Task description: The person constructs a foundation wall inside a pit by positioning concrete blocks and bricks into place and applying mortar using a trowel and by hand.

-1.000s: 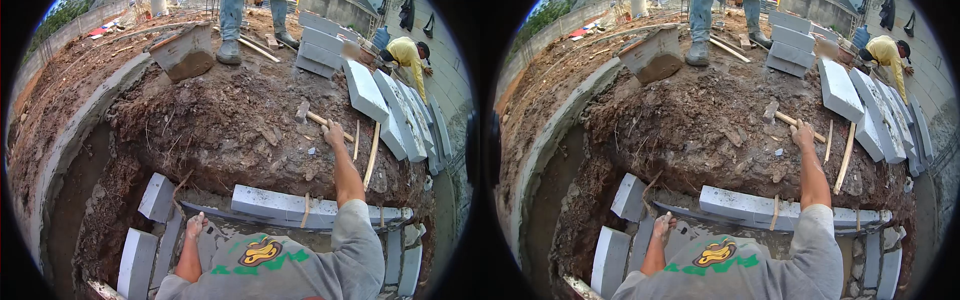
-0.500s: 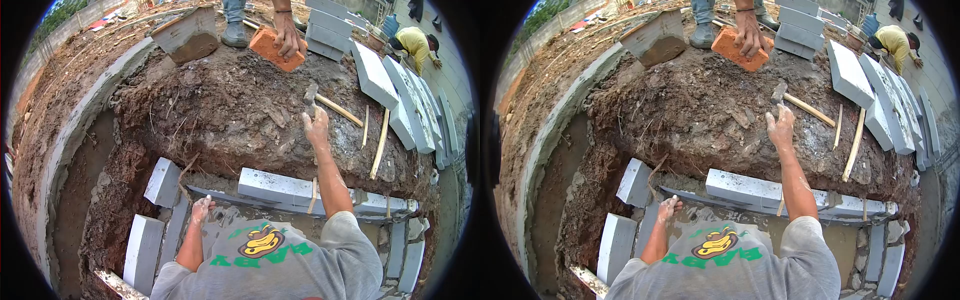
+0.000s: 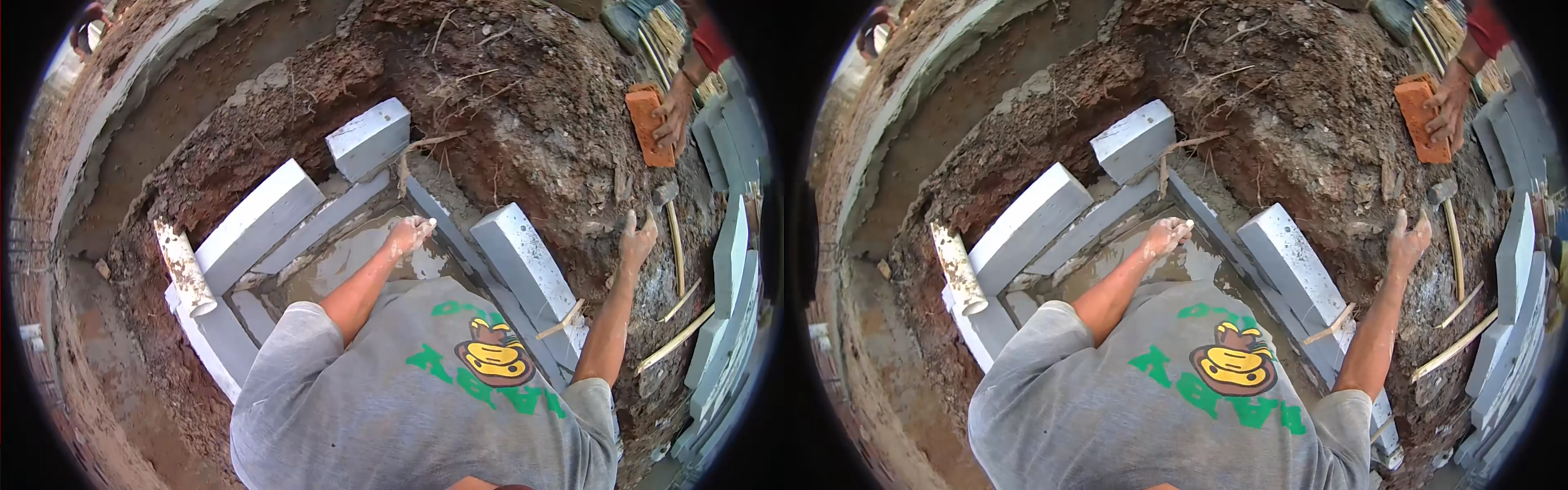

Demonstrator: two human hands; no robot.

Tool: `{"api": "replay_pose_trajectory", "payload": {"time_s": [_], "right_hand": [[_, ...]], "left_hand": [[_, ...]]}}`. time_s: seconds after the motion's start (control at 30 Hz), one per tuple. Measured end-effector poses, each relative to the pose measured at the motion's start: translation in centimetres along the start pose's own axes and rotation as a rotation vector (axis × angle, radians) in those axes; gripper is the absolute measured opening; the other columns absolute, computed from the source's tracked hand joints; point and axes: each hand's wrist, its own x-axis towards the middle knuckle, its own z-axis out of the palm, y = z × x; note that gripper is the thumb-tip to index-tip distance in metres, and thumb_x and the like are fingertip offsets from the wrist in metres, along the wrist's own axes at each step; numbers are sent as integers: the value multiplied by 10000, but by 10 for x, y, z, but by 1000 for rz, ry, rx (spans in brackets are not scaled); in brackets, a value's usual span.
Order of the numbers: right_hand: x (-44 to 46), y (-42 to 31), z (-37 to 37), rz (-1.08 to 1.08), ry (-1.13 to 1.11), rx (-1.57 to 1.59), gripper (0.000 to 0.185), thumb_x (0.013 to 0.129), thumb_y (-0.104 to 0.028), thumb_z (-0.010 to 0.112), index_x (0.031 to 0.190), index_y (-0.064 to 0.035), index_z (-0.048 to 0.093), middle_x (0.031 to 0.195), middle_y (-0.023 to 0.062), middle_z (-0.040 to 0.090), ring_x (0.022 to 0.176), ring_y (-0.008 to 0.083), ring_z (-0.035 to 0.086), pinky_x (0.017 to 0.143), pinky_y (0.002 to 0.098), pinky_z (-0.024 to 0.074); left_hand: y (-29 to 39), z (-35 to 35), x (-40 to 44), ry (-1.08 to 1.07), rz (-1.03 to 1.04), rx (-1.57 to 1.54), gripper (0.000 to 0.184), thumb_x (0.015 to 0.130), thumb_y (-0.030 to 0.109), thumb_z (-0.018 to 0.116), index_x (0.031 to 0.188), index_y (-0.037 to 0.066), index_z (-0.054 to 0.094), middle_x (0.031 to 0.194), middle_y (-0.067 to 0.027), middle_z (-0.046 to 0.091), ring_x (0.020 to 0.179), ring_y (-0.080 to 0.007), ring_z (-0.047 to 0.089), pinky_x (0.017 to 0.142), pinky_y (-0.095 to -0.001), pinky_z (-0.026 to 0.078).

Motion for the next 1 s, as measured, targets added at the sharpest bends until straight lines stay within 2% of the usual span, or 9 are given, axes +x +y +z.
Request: {"api": "replay_pose_trajectory", "payload": {"time_s": [0.3,0.4,0.5,0.6,0.63,0.73,0.83,0.9,1.0], "right_hand": [[38,-5,6,-49,-45,-108,566,854,-376,615,1210,56,530,1176,279,556,1113,400,506,972,434,382],[35,-22,1,-93,-31,-75,563,844,-378,623,1198,50,532,1128,272,575,1095,400,516,961,441,388],[20,-40,-8,-36,-39,-55,553,847,-370,622,1204,41,530,1157,264,559,1109,393,506,973,437,379],[-3,-48,-14,28,-38,-47,544,847,-358,626,1207,39,528,1174,259,549,1129,381,496,983,433,371],[-14,-49,-19,44,-34,-44,542,846,-354,629,1207,37,528,1177,258,547,1134,378,493,987,432,368],[-50,-67,-42,166,-63,-65,528,842,-329,640,1208,35,529,1180,247,541,1141,366,489,998,427,359],[-101,-77,-52,276,-77,-69,512,838,-305,647,1204,35,531,1180,234,540,1133,364,494,999,422,360],[-133,-89,-67,392,-123,-56,505,833,-288,644,1204,33,524,1169,229,542,1126,358,496,989,421,373],[-183,-81,-78,484,-78,-52,476,815,-259,663,1175,22,532,1161,237,521,1095,378,499,959,430,393]], "left_hand": [[-70,-24,-29,160,-123,-167,426,846,433,607,816,11,654,704,-45,653,641,-121,582,590,-290,445],[-78,-38,-26,57,-183,-161,381,895,357,574,1030,2,614,909,-95,691,751,-154,657,641,-285,504],[-57,-52,-26,26,-279,-140,405,898,370,568,1053,-2,605,907,-93,690,768,-151,658,664,-290,503],[-54,-66,-11,26,-179,-104,353,853,353,602,897,7,652,798,-61,675,692,-122,619,616,-273,470],[-43,-73,-10,-34,-224,-80,414,898,378,566,1052,-4,605,892,-91,686,776,-150,658,696,-287,494],[-39,-83,3,-32,-171,-98,337,857,342,600,866,9,650,786,-60,671,699,-119,624,610,-266,468],[-43,-98,16,-150,-156,19,321,864,328,594,865,11,648,787,-64,672,703,-129,633,618,-268,474],[-52,-103,24,-212,-142,10,451,887,407,591,995,-30,622,865,-106,680,772,-161,658,694,-285,498],[-73,-102,44,-286,-122,59,451,883,396,605,985,-44,625,819,-117,676,673,-160,650,628,-286,522]]}}
